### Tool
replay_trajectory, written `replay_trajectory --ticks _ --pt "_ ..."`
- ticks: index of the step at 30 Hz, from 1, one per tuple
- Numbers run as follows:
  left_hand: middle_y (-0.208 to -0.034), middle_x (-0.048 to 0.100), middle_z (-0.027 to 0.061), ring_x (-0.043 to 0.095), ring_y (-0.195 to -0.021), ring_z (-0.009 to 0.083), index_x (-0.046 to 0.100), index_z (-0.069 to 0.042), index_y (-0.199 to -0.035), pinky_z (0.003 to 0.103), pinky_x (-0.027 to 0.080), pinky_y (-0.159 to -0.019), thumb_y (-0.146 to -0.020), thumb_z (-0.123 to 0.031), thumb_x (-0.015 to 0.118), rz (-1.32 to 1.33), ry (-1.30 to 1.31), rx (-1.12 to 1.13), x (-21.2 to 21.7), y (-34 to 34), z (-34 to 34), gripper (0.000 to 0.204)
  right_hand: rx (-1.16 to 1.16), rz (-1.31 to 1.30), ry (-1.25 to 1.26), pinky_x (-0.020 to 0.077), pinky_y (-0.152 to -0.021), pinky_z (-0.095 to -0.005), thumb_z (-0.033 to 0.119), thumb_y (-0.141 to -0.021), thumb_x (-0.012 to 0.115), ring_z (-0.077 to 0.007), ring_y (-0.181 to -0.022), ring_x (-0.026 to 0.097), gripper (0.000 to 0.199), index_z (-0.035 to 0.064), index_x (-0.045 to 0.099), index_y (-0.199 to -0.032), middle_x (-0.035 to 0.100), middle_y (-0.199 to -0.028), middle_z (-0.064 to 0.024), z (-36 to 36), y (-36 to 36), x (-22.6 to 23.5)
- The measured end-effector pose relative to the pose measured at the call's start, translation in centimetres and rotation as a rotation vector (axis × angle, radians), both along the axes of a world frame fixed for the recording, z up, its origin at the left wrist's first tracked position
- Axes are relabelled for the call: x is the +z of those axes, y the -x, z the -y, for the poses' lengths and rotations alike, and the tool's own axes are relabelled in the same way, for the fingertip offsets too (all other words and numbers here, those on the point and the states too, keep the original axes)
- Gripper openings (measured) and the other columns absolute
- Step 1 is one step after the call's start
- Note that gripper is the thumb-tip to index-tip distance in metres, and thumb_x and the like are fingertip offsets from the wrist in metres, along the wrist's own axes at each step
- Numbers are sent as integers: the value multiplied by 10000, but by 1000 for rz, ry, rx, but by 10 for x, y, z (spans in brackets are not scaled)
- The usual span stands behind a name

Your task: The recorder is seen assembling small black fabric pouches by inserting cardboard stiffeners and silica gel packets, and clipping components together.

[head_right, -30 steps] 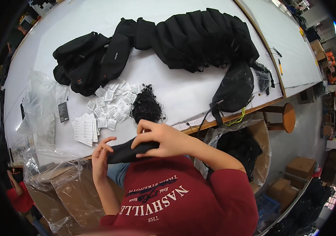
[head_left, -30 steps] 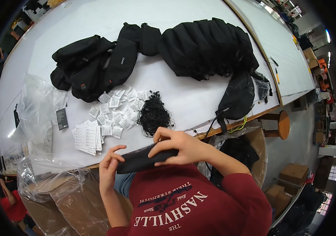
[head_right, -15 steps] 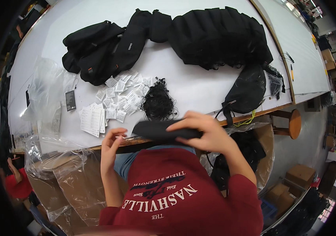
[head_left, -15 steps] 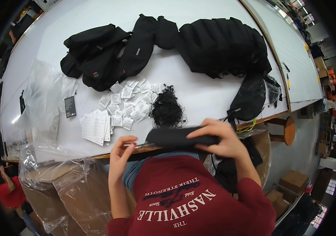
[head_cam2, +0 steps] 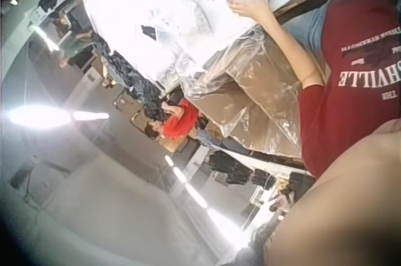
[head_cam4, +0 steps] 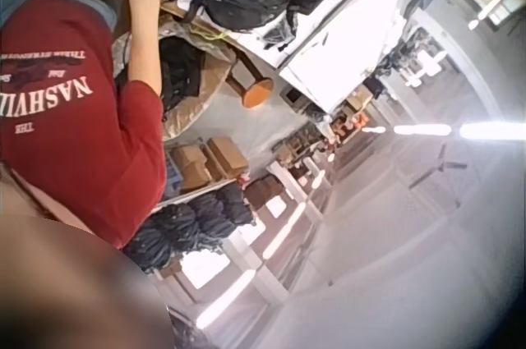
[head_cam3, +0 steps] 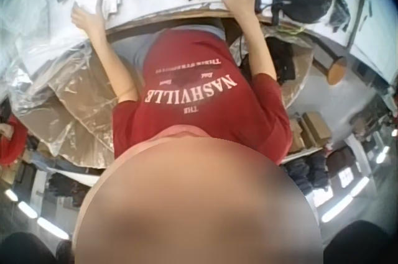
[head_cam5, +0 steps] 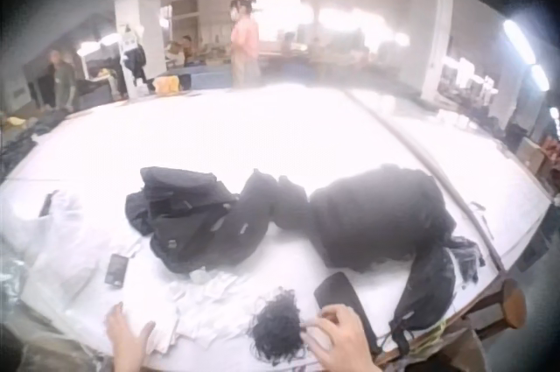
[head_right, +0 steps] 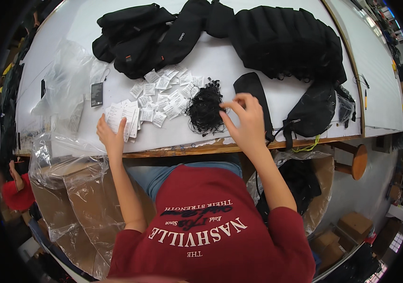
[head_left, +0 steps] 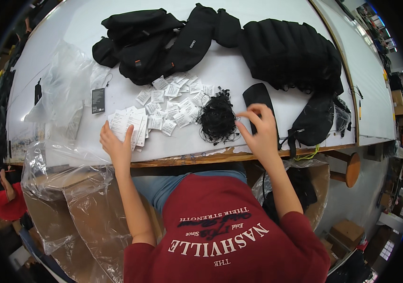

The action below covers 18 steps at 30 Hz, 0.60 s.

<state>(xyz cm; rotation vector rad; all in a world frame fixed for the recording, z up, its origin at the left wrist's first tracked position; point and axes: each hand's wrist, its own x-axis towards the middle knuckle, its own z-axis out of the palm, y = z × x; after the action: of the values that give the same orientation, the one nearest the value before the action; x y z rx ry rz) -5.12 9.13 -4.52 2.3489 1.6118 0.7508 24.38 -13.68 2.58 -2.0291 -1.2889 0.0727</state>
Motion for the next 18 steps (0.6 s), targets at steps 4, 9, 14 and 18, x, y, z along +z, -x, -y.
replay_trajectory --ticks 4,9,14,18 --pt "-1306 421 213 388 -1200 371 395 15 -1359 474 287 -1022 -828 -469 654 -103 115 50 -16 0 -5 764 13 58 -49 386 -786 -378 161 -729 718 -247 -881 503 99 119 669 -803 547 -894 -49 -74 -7 -26" --pt "-1222 514 135 443 -1151 313 497 -35 -1297 459 304 -993 -822 -406 670 9 43 95 -16 4 -5 626 -38 279 199 396 -775 -374 126 -681 694 -267 -840 511 55 75 687 -699 599 -834 -77 -119 -14 -59" --pt "-1201 535 100 454 -1133 294 559 -61 -1226 441 304 -983 -829 -364 664 -15 -39 139 -12 -1 1 510 8 349 190 413 -749 -382 153 -699 706 -266 -807 538 81 80 676 -682 610 -775 -73 -120 -14 -69" --pt "-1200 534 89 455 -1125 284 592 -61 -1178 431 301 -977 -831 -316 667 -27 -106 147 -14 6 0 437 48 -39 35 443 -648 -342 140 -759 682 -219 -681 549 91 58 653 -732 619 -769 -78 -112 -9 -21"
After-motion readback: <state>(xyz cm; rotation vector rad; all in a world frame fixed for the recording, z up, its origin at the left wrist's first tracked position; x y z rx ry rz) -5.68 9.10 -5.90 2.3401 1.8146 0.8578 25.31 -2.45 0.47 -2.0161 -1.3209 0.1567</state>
